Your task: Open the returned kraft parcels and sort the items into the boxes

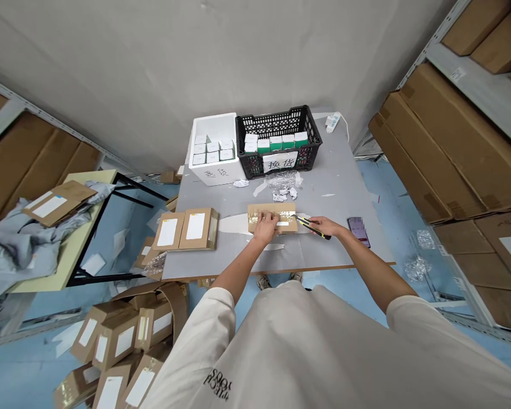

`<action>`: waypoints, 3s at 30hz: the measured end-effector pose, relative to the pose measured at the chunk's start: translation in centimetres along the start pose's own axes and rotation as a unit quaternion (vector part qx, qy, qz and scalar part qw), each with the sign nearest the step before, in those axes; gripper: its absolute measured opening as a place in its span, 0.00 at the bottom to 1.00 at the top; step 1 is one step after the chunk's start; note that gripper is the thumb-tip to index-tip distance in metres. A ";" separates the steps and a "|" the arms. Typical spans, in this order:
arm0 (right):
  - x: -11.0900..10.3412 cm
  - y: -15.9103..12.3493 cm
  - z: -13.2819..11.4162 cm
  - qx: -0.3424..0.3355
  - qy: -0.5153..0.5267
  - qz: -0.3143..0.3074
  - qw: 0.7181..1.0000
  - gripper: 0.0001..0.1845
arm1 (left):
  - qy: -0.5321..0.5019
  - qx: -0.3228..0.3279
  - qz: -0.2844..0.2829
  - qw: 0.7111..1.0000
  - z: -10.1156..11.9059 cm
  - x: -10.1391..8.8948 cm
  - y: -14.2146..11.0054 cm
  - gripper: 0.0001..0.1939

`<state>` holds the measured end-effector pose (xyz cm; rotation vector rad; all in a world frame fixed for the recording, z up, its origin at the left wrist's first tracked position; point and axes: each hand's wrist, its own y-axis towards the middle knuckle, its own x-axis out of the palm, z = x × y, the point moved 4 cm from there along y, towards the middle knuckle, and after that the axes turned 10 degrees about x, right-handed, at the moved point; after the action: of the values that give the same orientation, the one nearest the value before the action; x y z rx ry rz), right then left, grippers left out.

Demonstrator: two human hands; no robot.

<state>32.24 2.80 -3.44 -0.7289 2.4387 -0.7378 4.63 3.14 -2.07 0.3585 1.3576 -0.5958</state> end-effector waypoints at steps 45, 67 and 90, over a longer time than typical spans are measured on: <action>2.0 -1.1 2.1 -0.005 0.005 0.112 0.994 0.22 | 0.017 0.018 0.018 1.000 0.7 -0.8 0.1 0.29; -0.9 -0.7 1.6 -0.037 -0.074 0.204 0.976 0.17 | 0.002 0.081 0.001 0.997 4.6 0.8 5.6 0.33; -0.4 -3.2 -0.1 -0.066 -0.162 0.227 0.958 0.23 | -0.050 0.011 0.073 0.996 0.1 -1.0 5.5 0.23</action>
<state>33.59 0.85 -1.25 -0.2829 2.2398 -0.2539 7.86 7.63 -1.59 0.4369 1.2179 -0.5016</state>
